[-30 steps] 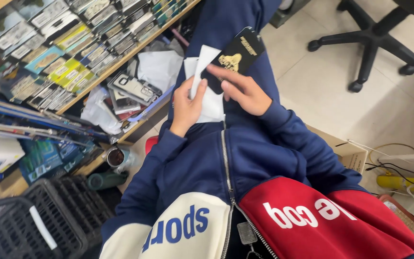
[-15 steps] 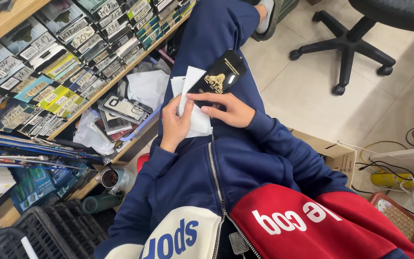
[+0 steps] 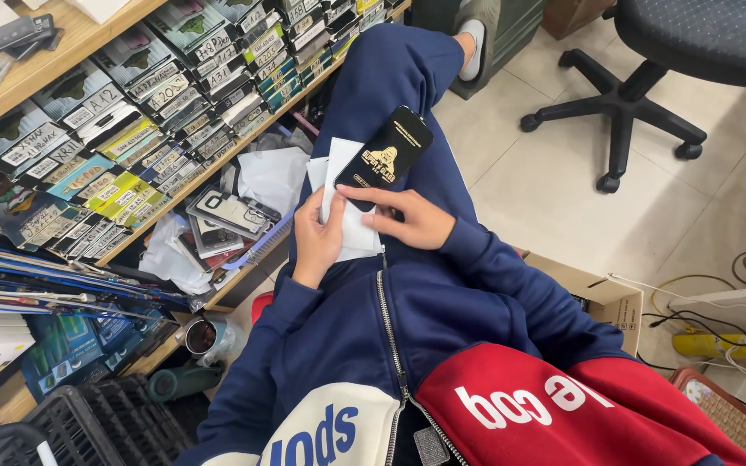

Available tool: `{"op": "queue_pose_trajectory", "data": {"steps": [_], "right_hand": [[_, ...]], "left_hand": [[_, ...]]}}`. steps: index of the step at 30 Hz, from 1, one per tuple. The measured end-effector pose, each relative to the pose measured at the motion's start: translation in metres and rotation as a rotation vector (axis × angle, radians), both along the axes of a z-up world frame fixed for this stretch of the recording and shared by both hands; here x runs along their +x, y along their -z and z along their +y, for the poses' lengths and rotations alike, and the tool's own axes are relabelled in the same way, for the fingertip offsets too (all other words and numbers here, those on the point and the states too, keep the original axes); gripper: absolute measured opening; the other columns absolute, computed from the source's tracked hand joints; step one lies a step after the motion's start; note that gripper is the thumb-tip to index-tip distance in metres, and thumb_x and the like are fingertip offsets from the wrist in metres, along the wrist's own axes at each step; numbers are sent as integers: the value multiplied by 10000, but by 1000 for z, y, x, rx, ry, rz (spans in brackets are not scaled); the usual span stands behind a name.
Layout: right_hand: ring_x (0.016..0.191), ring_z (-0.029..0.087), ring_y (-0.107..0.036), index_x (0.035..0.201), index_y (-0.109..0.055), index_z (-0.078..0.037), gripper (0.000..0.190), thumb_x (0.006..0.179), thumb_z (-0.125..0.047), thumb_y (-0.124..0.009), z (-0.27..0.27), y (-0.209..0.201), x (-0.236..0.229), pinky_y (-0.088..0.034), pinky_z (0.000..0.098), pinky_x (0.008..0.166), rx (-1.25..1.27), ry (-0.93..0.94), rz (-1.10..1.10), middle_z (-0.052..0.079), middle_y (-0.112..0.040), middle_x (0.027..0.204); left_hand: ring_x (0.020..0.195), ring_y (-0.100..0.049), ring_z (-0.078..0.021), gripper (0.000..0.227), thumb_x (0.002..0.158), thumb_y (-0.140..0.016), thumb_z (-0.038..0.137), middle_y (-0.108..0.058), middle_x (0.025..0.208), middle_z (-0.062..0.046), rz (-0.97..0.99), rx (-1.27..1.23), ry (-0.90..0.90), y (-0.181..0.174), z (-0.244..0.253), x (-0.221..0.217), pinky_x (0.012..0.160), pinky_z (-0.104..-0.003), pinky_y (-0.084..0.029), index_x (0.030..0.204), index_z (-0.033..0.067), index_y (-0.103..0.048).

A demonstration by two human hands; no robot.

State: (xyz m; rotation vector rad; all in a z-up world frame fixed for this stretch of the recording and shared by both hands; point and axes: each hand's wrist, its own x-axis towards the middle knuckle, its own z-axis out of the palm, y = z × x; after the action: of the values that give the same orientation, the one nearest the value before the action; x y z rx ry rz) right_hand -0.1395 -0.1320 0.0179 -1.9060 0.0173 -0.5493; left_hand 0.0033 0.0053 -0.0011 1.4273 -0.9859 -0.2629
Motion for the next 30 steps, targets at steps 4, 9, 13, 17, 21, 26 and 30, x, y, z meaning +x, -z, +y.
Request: {"op": "queue_pose_trajectory", "data": {"steps": [4,9,13,17,21,26,30], "right_hand": [[699,166,-682,1508,-537,-164,448,1061,-161,-548,-4,-10,-1,-576,327,684,64,10,-43,155,-656,1399],[639,129,-594,1645,-263,-159,553,1124,-203,-442,-37,29,2,-603,291,707,191,222,-154,125,-500,1386],[647,139,-580,1650,-246,-171,568,1123,-222,-452,-36,32,5,-548,277,664,163,277,-144,142,-638,1145],[697,192,-697,1423,-610,-108,418,1041,-276,-628,-8,-1,-2,-579,382,702,-27,116,-3,105,-738,759],[662,163,-654,1474,-581,-160,435,1045,-231,-581,-3,-7,-3,-554,332,680,0,-14,41,115,-711,1023],[673,153,-650,1610,-377,-191,550,1084,-286,-509,-28,19,3,-582,301,672,152,200,-91,132,-522,1527],[707,180,-625,1648,-259,-177,535,1134,-264,-378,-31,20,0,-542,286,708,250,212,-86,114,-610,807]], "left_hand": [[873,-625,-130,241,1070,-603,235,-667,789,-110,0,23,3,-16,2,-9,798,-327,-496,982,34,-703],[876,-633,-155,255,1073,-603,241,-663,790,-131,-16,33,-2,-18,4,-10,808,-351,-498,1002,19,-707],[920,-631,-149,254,1071,-598,234,-659,785,-140,-16,25,-6,-25,3,-13,791,-349,-496,998,14,-703],[923,-645,-159,281,1075,-598,239,-683,816,-149,4,7,-33,-14,0,-9,805,-372,-510,1037,-18,-703],[920,-624,-132,241,1066,-604,223,-679,789,-123,4,27,-41,-14,3,-8,800,-350,-509,994,22,-717],[941,-639,-154,281,1070,-604,255,-683,812,-152,21,30,-38,-22,3,-11,795,-368,-508,1042,-3,-709],[909,-636,-134,280,1073,-590,260,-685,795,-125,29,39,-41,-28,3,-15,782,-351,-501,1010,18,-715]]}}
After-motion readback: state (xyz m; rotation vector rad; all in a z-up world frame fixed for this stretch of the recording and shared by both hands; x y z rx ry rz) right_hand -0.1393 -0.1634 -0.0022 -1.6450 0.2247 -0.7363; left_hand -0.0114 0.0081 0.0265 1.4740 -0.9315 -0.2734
